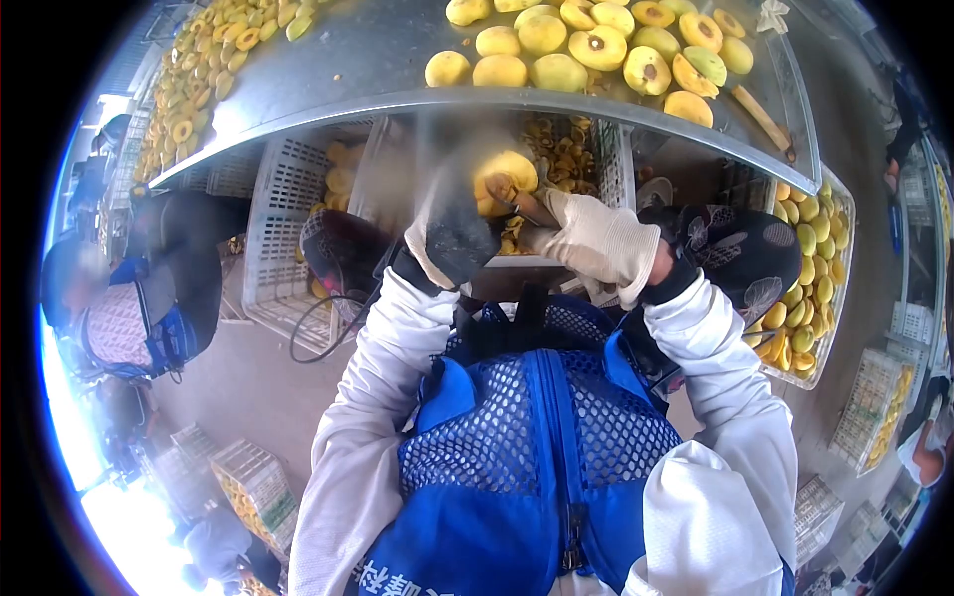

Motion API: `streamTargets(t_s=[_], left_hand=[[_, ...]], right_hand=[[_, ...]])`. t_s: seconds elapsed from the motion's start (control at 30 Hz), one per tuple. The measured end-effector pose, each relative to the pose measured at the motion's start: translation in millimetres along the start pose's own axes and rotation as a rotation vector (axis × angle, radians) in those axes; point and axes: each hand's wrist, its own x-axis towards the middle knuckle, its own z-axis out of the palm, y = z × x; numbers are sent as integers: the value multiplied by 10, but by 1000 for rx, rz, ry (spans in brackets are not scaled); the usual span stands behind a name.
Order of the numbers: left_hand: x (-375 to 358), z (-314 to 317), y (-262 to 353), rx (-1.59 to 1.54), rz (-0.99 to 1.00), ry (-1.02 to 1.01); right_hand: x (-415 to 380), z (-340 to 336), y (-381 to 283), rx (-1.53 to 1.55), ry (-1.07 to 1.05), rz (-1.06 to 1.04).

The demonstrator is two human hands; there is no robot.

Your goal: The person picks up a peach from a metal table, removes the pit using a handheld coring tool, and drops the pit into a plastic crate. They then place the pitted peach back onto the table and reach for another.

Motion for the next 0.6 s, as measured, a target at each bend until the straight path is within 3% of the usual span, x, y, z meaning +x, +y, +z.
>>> streamTargets(t_s=[0.07,0.23,0.3,0.37,0.43,0.47,0.5,0.53,0.57,0.6], left_hand=[[4,-25,-91,78,32,9],[71,-61,-440,-235,-21,-205],[89,-41,-437,-163,37,-214],[115,-12,-316,-85,99,-212],[58,87,-133,-165,-5,-24],[76,129,-16,-164,-7,-25],[116,173,115,-606,-203,44],[150,210,189,-1046,-400,116],[176,240,204,-1045,-399,117],[200,263,214,-1076,-344,183]], right_hand=[[107,-367,-356,529,-440,663],[110,-385,-333,337,-494,636],[67,-393,-299,304,-515,676],[20,-362,-198,649,-577,803],[-75,-192,-78,774,-521,730],[-187,43,105,1225,-433,633],[-257,177,195,1667,-321,506],[-273,225,140,1705,-240,556],[-249,201,50,1705,-241,555],[-221,139,-47,1900,-281,580]])
